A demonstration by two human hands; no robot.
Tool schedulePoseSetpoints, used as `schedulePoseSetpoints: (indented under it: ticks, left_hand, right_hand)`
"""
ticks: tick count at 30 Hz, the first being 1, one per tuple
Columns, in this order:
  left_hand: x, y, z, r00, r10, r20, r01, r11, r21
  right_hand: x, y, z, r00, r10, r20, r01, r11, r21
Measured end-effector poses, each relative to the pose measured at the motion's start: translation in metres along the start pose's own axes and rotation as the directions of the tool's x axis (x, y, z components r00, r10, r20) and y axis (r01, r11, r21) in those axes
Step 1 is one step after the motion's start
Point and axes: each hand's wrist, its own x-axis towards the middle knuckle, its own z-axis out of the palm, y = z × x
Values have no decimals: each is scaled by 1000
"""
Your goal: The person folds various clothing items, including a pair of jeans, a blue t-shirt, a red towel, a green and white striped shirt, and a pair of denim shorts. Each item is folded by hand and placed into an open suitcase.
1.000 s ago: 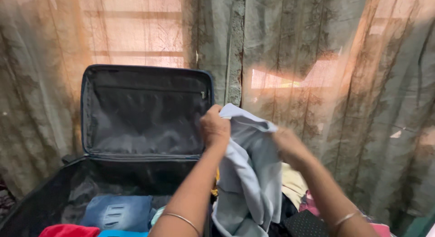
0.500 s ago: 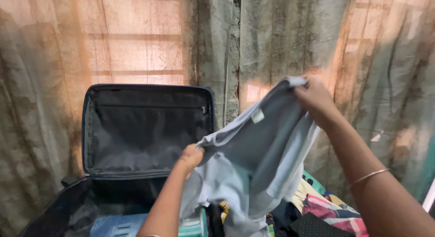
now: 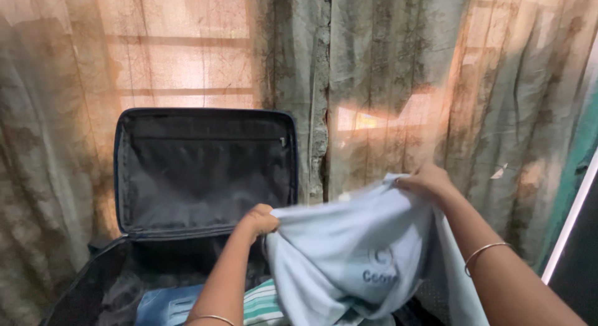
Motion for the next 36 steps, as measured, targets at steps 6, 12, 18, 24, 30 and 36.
schedulePoseSetpoints:
  ticks: [6,12,18,24,30,36]
  left_hand:
    - [-42,33,8,984,-13,177,47,980,-191]
    - [-60,46,-19,987,-163,10,149,875,-460]
    - [-13,54,5,952,-272,-142,93,697,-712]
    - [-43,124,-11,970,-44,239,235,419,-877]
    - [-21,92,-24,954,-260,-151,27,575,-818]
    - [-10,90,-72,860,-290,-419,-255,466,-847]
  right_hand:
    - [-29,-42,38,979,52,195,-118,933,341]
    - [-40,-72,25,992,26,-127,26,918,395]
    - [-68,-135,32,911,-226,-344,339,886,316]
    - [-100,-200,50,716,-695,-66,585,547,599]
    - [-120,-198,39,667,-729,154,504,594,627]
    - [-123,-169,34,714,-682,-156,698,678,231]
